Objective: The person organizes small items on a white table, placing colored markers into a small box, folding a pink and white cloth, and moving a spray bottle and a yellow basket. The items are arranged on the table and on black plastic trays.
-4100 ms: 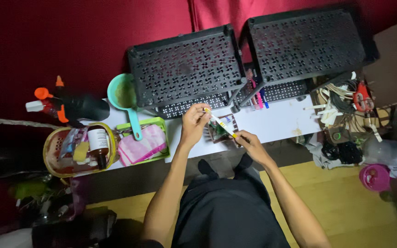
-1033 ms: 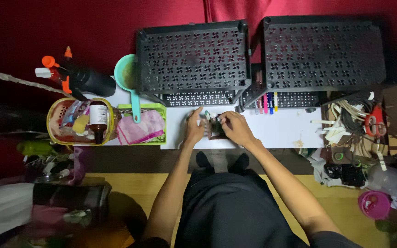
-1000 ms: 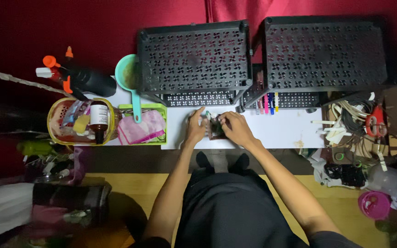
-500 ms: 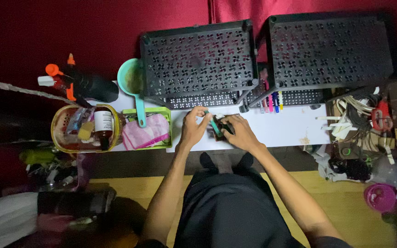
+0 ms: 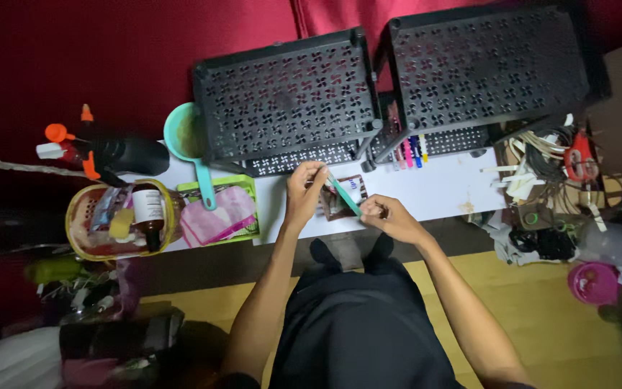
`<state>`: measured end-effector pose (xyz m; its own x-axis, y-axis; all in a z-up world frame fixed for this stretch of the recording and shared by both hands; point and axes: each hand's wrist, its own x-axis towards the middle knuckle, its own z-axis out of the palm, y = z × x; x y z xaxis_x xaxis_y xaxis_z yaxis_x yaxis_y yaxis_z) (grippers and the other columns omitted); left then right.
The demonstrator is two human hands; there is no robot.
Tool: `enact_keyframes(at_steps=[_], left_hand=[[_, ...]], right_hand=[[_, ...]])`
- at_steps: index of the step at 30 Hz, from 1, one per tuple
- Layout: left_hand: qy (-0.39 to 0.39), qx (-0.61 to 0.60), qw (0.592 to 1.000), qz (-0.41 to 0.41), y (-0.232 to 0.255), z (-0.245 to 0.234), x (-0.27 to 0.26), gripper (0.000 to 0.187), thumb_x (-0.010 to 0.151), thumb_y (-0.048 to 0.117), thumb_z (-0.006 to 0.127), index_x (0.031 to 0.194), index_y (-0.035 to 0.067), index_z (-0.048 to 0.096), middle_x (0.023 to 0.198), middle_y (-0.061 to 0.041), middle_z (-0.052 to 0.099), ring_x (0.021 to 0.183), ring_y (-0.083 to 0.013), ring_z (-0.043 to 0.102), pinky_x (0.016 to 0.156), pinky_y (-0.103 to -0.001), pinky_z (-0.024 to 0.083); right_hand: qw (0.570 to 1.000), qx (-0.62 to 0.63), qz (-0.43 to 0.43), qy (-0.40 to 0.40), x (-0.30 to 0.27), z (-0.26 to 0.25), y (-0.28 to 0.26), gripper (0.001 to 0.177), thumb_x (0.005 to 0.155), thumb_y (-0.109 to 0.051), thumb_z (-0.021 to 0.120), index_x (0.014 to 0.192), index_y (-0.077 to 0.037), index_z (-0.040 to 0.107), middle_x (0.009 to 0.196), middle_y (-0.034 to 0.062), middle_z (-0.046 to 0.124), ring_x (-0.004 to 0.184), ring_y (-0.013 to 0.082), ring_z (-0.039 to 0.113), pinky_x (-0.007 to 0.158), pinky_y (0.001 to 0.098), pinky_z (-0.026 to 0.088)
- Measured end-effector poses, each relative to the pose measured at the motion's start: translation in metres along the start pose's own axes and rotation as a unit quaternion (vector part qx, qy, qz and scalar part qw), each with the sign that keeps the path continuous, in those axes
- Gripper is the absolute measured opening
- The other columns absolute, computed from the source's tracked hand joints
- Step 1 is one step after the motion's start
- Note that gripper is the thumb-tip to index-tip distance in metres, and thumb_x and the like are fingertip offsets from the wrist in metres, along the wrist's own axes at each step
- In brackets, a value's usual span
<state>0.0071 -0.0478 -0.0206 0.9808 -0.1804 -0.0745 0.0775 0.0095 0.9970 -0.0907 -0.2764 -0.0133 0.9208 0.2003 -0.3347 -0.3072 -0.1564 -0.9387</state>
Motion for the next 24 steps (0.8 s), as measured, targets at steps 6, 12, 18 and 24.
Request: enact_keyframes(at_steps=[6, 12, 18, 24], left_hand=[[-0.060, -0.036, 0.997, -0.011, -0.007, 0.043, -0.001, 0.024, 0.101, 0.015, 0.068, 0.118, -0.002, 0.067, 0.097, -0.010, 0.074, 0.086, -0.0115, 0.066, 0.077, -0.027, 0.053], [-0.087, 0.040, 0.995, -0.023, -0.013, 0.072, -0.003, 0.028, 0.099, 0.018, 0.067, 0.122, 0.002, 0.066, 0.102, -0.010, 0.076, 0.090, -0.0125, 0.071, 0.076, -0.027, 0.054], [-0.083, 0.048, 0.995, -0.026, -0.034, 0.079, -0.006, 0.027, 0.100, 0.018, 0.066, 0.122, 0.002, 0.066, 0.102, -0.010, 0.076, 0.087, -0.0128, 0.069, 0.077, -0.027, 0.055], [-0.071, 0.108, 0.992, -0.011, -0.048, 0.079, -0.009, 0.024, 0.097, 0.012, 0.065, 0.118, 0.001, 0.065, 0.093, -0.007, 0.074, 0.077, -0.0110, 0.067, 0.067, -0.027, 0.054]], right_hand=[[0.999, 0.032, 0.038, -0.006, -0.031, -0.038, 0.038, 0.012, 0.095, -0.007, 0.074, 0.103, 0.001, 0.070, 0.081, -0.0020, 0.060, 0.075, 0.0064, 0.052, 0.067, 0.0244, 0.043], [0.988, 0.150, 0.021, 0.030, -0.052, -0.088, 0.085, 0.015, 0.093, -0.005, 0.070, 0.106, 0.001, 0.069, 0.089, 0.0046, 0.071, 0.082, 0.0115, 0.065, 0.077, 0.0279, 0.054], [0.970, 0.195, 0.068, 0.131, -0.070, -0.147, 0.145, 0.009, 0.098, -0.006, 0.070, 0.104, -0.001, 0.068, 0.088, 0.0054, 0.068, 0.080, 0.0126, 0.064, 0.072, 0.0265, 0.050], [0.934, 0.274, 0.108, 0.204, -0.046, -0.182, 0.184, 0.009, 0.098, -0.008, 0.067, 0.104, -0.002, 0.069, 0.091, 0.0033, 0.069, 0.077, 0.0103, 0.064, 0.071, 0.0229, 0.053]])
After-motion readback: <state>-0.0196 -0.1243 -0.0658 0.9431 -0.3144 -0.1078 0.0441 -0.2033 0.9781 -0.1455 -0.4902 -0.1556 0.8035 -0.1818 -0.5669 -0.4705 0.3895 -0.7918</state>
